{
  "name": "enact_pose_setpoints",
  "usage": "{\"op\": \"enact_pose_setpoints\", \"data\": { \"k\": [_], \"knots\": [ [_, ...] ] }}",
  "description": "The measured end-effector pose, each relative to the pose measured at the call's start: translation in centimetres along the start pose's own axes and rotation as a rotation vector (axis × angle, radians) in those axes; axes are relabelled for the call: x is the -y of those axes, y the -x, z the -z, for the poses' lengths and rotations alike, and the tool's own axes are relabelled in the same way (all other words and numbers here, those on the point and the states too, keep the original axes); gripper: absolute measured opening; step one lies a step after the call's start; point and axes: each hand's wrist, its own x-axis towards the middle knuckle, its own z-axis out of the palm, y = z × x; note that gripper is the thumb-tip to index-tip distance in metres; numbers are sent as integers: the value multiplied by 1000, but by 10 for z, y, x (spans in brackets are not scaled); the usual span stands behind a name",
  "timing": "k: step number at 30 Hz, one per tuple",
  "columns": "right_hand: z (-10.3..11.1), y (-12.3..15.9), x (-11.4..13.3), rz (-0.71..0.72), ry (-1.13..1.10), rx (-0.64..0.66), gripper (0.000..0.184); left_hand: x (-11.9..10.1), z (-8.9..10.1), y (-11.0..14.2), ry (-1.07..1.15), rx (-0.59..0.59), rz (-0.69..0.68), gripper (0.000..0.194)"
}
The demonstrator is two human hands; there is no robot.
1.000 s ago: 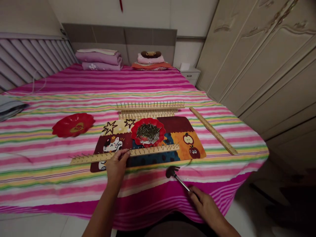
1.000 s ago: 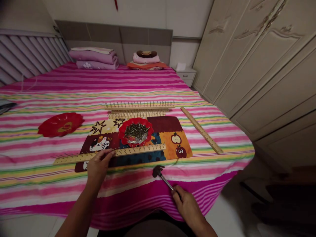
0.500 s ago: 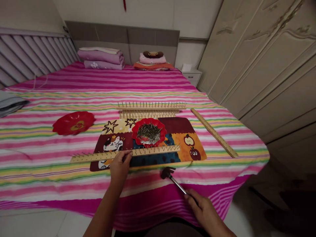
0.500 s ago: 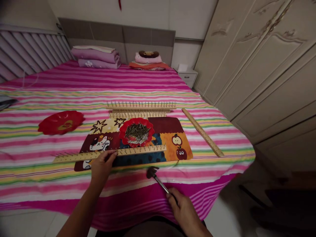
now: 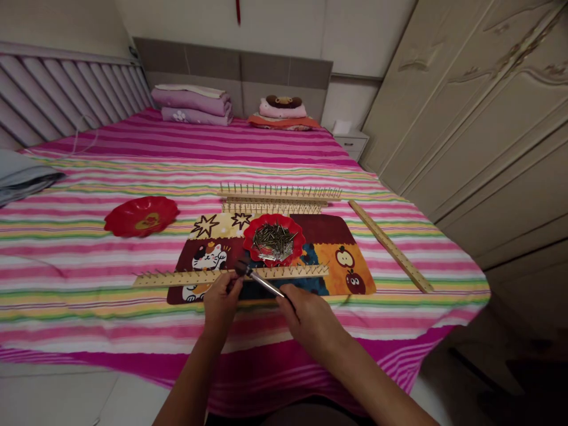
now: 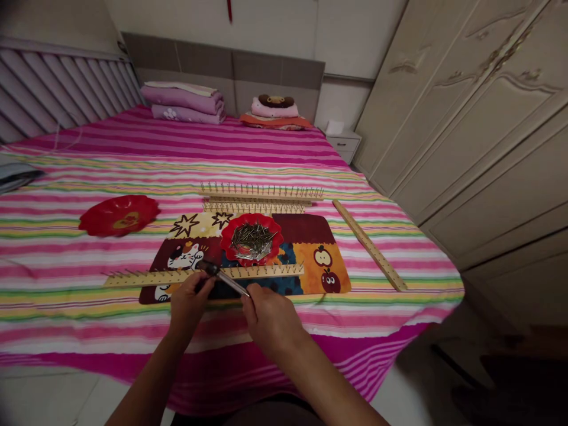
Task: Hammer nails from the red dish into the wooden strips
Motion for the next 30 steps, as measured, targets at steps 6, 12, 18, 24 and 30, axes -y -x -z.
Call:
{"op": "enact_pose_setpoints", "data": {
  "k": [6, 12, 18, 24, 30],
  "knots": [
    [8, 28, -11, -44, -125, 18, 22, -1, 0, -2, 13, 20, -4, 15],
    [3, 89, -67, -250, -207, 36, 26, -13, 12, 1, -79, -41, -61, 22],
    [-26, 134, -123, -449, -257, 35, 30, -50, 11, -32, -283, 47, -242, 19],
    [-33, 133, -128, -463, -287, -33, 31, -80, -29, -83, -670, 407, -296, 19],
    [-32, 132, -126, -453, -290, -27, 30, -81, -59, -99, -779, 553, -184, 13]
  ]
}}
